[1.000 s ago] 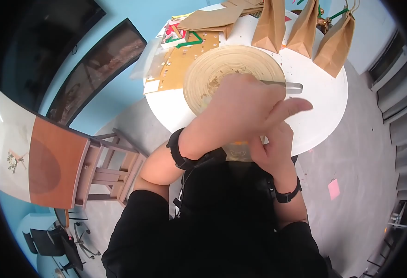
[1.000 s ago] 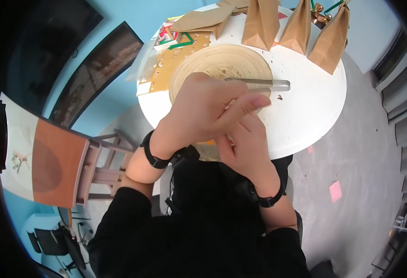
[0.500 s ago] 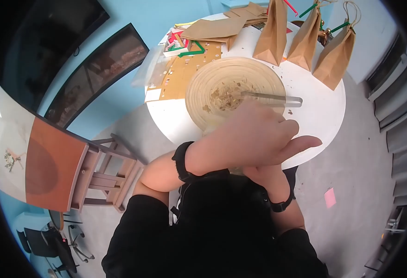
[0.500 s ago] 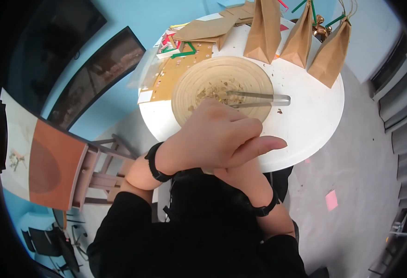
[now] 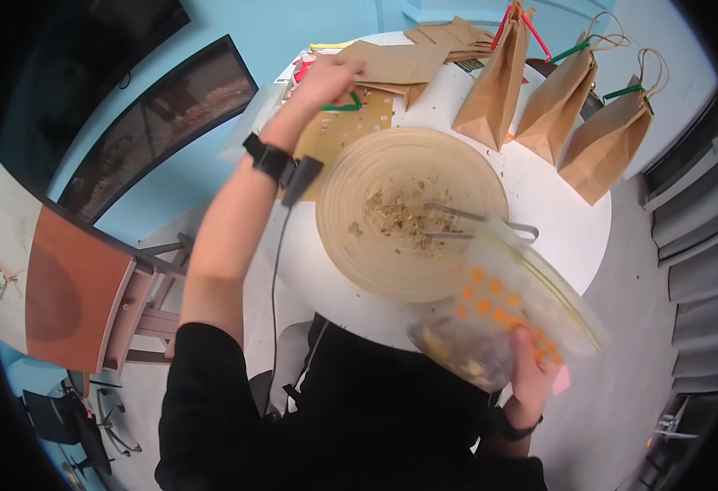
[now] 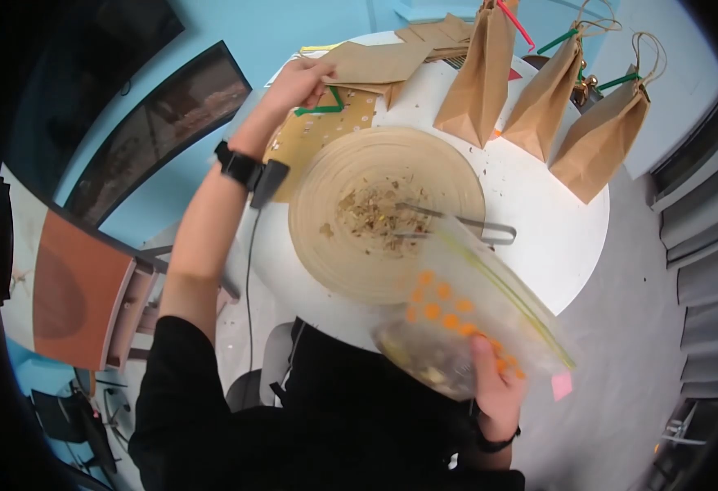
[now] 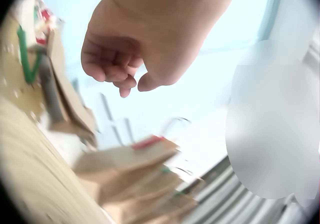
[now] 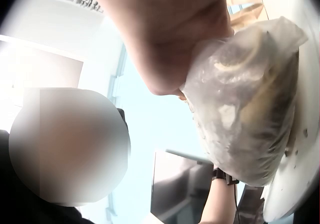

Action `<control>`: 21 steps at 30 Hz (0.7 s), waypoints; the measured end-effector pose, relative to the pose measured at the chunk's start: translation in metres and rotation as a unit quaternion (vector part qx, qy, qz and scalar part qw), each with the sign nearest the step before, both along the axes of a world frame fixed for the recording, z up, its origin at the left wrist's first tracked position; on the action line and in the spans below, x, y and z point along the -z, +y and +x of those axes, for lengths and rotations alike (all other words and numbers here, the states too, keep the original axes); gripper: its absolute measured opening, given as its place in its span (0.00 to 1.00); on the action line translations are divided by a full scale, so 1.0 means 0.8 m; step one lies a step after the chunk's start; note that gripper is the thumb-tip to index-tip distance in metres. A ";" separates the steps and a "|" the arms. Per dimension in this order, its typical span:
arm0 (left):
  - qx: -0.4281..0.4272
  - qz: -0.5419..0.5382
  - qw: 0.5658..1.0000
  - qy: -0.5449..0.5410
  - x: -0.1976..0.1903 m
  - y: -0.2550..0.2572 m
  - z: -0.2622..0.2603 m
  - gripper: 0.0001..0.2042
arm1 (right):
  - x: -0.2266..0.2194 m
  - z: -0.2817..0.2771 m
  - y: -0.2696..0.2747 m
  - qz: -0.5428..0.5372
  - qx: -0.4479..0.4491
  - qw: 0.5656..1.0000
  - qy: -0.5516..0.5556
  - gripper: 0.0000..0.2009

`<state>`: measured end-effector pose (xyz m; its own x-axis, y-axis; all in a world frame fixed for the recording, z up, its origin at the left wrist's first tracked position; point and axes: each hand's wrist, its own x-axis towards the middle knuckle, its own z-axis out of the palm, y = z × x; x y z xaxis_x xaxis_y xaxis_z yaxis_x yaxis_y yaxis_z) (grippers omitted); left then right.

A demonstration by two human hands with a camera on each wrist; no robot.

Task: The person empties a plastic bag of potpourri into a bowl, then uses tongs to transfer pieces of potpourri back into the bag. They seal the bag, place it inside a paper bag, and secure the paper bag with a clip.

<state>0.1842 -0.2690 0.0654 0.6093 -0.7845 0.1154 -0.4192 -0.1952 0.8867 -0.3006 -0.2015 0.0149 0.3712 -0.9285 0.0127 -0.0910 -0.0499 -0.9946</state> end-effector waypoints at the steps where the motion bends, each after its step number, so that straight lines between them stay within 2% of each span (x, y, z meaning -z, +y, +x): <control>1: -0.039 0.031 0.999 -0.015 0.022 -0.012 0.052 0.17 | 0.007 -0.017 -0.007 0.002 0.028 0.999 -0.020 0.09; 2: -0.077 0.064 0.995 -0.031 0.040 -0.020 0.095 0.19 | 0.015 -0.030 -0.013 -0.001 0.049 0.998 -0.043 0.11; 4: -0.179 0.059 0.979 -0.077 0.061 -0.031 0.144 0.20 | 0.032 -0.048 -0.026 -0.006 0.093 0.991 -0.093 0.14; 7: -0.242 0.042 0.963 -0.107 0.085 -0.049 0.207 0.23 | 0.045 -0.072 -0.041 -0.020 0.099 0.992 -0.079 0.17; 8: -0.237 0.043 0.963 -0.124 0.085 -0.054 0.212 0.25 | 0.050 -0.076 -0.044 -0.014 0.118 0.991 -0.056 0.16; 11: -0.162 0.163 0.960 -0.163 0.087 -0.071 0.215 0.27 | 0.049 -0.079 -0.052 -0.018 0.131 0.991 -0.035 0.15; 15: -0.138 0.187 0.959 -0.162 0.100 -0.099 0.230 0.25 | 0.050 -0.073 -0.056 -0.025 0.156 0.987 -0.018 0.17; 18: -0.088 0.140 0.979 -0.117 0.082 -0.104 0.208 0.18 | 0.045 -0.073 -0.052 -0.027 0.161 0.987 -0.003 0.16; 21: -0.072 0.023 0.997 -0.026 0.045 -0.101 0.165 0.12 | 0.033 -0.068 -0.044 -0.026 0.167 0.985 -0.027 0.14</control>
<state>0.3164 -0.3497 0.0292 0.7103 -0.6942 0.1164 -0.4294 -0.2962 0.8532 -0.3548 -0.2369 -0.0118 0.0421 -0.9963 0.0745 -0.0589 -0.0769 -0.9953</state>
